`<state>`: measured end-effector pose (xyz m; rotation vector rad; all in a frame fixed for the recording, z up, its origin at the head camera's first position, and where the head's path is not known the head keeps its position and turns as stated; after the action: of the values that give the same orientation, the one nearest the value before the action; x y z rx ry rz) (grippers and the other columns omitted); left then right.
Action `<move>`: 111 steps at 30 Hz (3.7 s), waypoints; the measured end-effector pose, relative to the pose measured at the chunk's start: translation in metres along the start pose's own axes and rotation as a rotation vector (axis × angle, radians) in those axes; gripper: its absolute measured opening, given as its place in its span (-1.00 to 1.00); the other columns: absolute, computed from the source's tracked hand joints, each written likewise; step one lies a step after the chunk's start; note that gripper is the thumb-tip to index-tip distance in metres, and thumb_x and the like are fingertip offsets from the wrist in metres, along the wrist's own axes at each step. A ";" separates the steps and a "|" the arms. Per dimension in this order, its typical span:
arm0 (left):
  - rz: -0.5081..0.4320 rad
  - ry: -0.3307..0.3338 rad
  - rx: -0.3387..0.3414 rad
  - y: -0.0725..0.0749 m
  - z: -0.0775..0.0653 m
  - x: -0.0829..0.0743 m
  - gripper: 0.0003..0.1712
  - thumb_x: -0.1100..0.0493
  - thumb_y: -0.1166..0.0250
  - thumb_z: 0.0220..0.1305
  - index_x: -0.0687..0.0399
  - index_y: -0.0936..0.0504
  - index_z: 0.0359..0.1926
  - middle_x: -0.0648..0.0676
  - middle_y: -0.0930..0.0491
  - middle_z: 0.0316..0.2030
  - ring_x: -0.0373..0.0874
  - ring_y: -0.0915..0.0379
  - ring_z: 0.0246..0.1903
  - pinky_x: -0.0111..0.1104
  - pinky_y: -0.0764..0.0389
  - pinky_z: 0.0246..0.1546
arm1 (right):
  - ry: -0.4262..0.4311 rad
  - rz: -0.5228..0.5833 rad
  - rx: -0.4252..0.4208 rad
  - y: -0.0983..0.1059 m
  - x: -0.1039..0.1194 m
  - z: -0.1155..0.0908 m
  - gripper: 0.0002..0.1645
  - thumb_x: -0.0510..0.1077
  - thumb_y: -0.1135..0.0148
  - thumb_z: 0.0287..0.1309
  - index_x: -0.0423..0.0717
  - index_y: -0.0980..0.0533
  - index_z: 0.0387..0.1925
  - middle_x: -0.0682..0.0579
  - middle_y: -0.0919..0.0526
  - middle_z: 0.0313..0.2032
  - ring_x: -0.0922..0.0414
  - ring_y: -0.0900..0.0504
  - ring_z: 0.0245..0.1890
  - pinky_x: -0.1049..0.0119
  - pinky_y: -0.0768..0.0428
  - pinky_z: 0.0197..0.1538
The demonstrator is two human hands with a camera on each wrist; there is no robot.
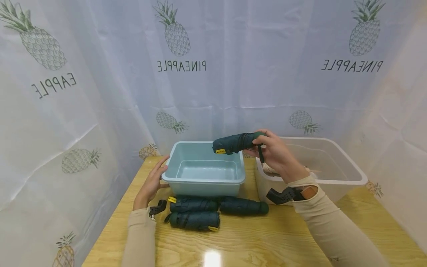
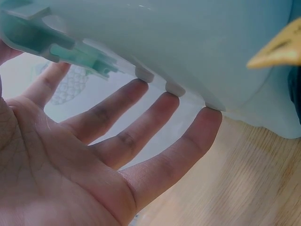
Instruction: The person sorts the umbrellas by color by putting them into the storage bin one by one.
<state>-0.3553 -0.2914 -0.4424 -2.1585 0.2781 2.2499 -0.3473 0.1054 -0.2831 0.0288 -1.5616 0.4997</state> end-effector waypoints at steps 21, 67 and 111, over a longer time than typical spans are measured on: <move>-0.005 -0.004 -0.010 0.001 0.002 0.001 -0.32 -0.20 0.05 0.60 -0.36 -0.05 0.62 0.07 0.16 0.64 0.42 -0.14 0.46 0.36 -0.50 0.13 | -0.112 0.245 -0.179 -0.039 -0.083 0.069 -0.74 -0.43 -0.03 0.32 -0.13 -0.33 -0.03 -0.19 -0.05 0.52 -0.21 -0.18 0.52 -0.04 -0.54 0.30; -0.028 0.001 -0.006 0.003 0.009 0.007 -0.33 -0.15 0.05 0.61 -0.30 -0.06 0.62 0.08 0.14 0.63 0.40 -0.14 0.46 0.38 -0.47 0.14 | -0.383 -0.145 -0.182 -0.025 -0.136 0.098 -0.22 -0.16 -0.11 0.42 -0.24 -0.11 0.55 -0.19 0.25 0.63 -0.40 0.16 0.58 -0.17 -0.24 0.52; -0.013 0.002 -0.001 0.006 0.013 0.004 -0.34 -0.15 0.08 0.62 -0.31 -0.04 0.63 0.15 0.05 0.61 0.42 -0.22 0.42 0.36 -0.50 0.13 | 0.243 -1.443 0.323 0.062 -0.141 -0.073 -0.42 -0.07 -0.46 0.13 -0.22 -0.54 0.14 0.06 -0.70 -0.17 0.32 -0.48 -0.29 0.31 -0.55 -0.20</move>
<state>-0.3687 -0.2957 -0.4453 -2.1566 0.2617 2.2418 -0.2885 0.1448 -0.4386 1.1971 -0.8692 -0.3991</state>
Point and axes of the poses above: each hand's wrist, its own z-axis towards the middle knuckle, its own y-axis out of the back of the hand, x = y × z, the point moved 7 cm from there along z, towards the middle knuckle
